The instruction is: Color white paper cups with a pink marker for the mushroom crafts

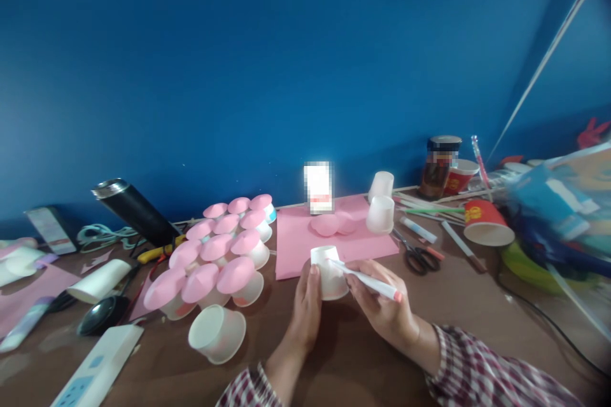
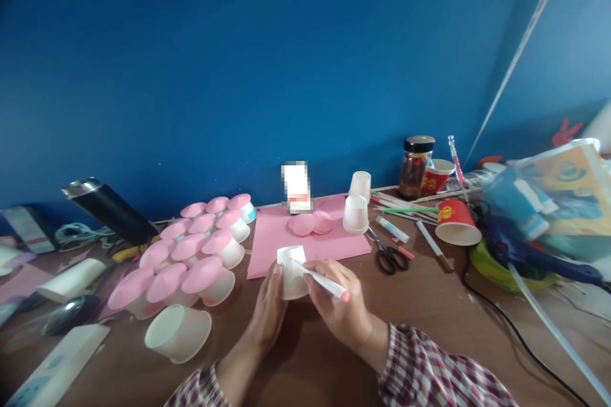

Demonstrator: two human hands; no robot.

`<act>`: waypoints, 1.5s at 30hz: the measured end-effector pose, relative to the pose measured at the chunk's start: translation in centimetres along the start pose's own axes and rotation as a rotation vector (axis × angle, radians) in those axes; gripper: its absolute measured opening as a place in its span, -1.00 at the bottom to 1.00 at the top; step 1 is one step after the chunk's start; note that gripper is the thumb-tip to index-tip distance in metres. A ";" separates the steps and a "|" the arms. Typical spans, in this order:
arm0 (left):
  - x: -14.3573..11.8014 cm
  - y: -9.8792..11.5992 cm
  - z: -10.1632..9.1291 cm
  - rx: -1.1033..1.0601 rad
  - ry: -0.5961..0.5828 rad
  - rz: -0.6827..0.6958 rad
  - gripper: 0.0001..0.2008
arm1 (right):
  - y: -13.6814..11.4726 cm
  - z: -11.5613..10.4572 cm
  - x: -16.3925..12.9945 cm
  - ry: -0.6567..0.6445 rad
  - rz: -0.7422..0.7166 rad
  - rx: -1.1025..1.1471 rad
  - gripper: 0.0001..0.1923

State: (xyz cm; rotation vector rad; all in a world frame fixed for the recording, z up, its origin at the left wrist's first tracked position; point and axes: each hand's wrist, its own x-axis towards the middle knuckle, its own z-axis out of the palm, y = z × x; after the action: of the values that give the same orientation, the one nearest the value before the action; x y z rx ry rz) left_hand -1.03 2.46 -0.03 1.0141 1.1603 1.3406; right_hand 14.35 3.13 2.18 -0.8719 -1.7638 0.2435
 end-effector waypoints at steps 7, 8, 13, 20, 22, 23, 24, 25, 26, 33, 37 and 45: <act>0.1 -0.4 -0.3 0.035 0.016 -0.011 -0.44 | 0.1 -0.1 0.0 0.007 0.017 -0.002 -0.90; 0.1 -0.5 -0.3 0.040 0.021 -0.009 -0.44 | 0.1 -0.1 0.0 0.008 0.017 -0.001 -0.90; 0.1 -0.4 -0.4 0.042 0.080 -0.020 -0.44 | 0.1 0.0 0.0 -0.001 0.035 -0.007 -0.90; 0.0 0.1 -0.2 0.060 0.007 0.012 -0.47 | 0.2 0.0 0.0 0.026 0.024 0.000 -0.89; 0.0 0.1 -0.2 0.065 0.011 0.006 -0.48 | 0.2 0.0 0.0 0.025 0.028 -0.001 -0.89; 0.0 0.1 -0.2 0.069 0.008 0.011 -0.48 | 0.2 -0.1 0.0 0.024 0.030 0.001 -0.89; 0.0 0.2 -0.2 0.077 0.001 0.020 -0.48 | 0.2 -0.1 0.0 0.025 0.031 0.005 -0.89; 0.0 0.2 -0.2 0.086 -0.004 0.031 -0.48 | 0.2 -0.1 0.0 0.027 0.034 0.009 -0.89; 0.0 0.3 -0.1 0.089 -0.010 0.043 -0.49 | 0.2 -0.1 0.0 0.030 0.035 0.012 -0.90; -0.1 0.5 0.2 -0.008 -0.003 0.024 -0.47 | 0.0 0.0 0.1 0.022 0.063 0.034 -0.90; 0.1 0.1 0.2 -0.094 0.061 -0.024 -0.47 | -0.1 0.0 0.0 0.029 0.126 0.061 -0.90; 0.5 -1.1 -0.3 -0.130 0.051 -0.053 -0.46 | 0.0 0.2 -0.3 -0.017 0.154 0.091 -0.89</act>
State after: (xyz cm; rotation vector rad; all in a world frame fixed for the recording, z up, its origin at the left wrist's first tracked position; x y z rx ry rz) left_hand -1.13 2.90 -1.21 0.8548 1.1155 1.3882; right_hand 14.20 2.98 1.91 -0.9432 -1.6890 0.4302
